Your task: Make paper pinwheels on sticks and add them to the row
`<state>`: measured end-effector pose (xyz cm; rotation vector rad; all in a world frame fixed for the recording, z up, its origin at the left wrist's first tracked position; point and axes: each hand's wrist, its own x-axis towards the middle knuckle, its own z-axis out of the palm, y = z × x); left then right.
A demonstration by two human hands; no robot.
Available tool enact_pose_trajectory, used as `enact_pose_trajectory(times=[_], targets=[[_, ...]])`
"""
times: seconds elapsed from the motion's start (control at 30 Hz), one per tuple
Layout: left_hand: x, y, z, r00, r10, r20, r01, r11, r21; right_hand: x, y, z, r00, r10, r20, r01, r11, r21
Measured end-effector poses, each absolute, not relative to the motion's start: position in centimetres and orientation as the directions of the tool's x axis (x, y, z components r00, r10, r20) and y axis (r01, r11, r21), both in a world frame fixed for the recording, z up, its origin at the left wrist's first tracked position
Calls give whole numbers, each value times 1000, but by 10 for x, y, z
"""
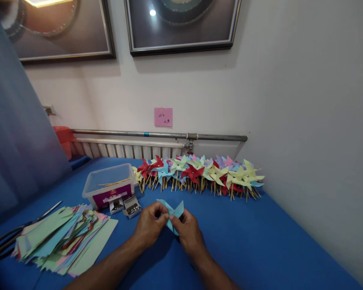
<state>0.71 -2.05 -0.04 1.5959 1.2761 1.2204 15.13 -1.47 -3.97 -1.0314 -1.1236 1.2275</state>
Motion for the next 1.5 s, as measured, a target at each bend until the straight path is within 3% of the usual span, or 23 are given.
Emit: enact_pose_trajectory(times=[0.8,0.93,1.03,1.27,1.5], targets=[[6,-21,-1,43,976,212,205,-216,955,148,-19,-27,-32,999,-11,-284,-20,-959],[5,-19,0,15,980,199,92,-199,976,147,-25,-16,-43,999,-25,-365,-39,-930],[3,-15,1,-37,993,111,-62,-113,992,147,-30,-8,-59,998,-31,-399,-52,-916],[0,-10,1,112,987,-114,-183,134,974,151,-21,-21,-38,998,-41,-308,-50,-950],[5,-11,2,167,980,-108,-169,136,976,152,-13,-37,-14,1000,-4,-173,-7,-985]])
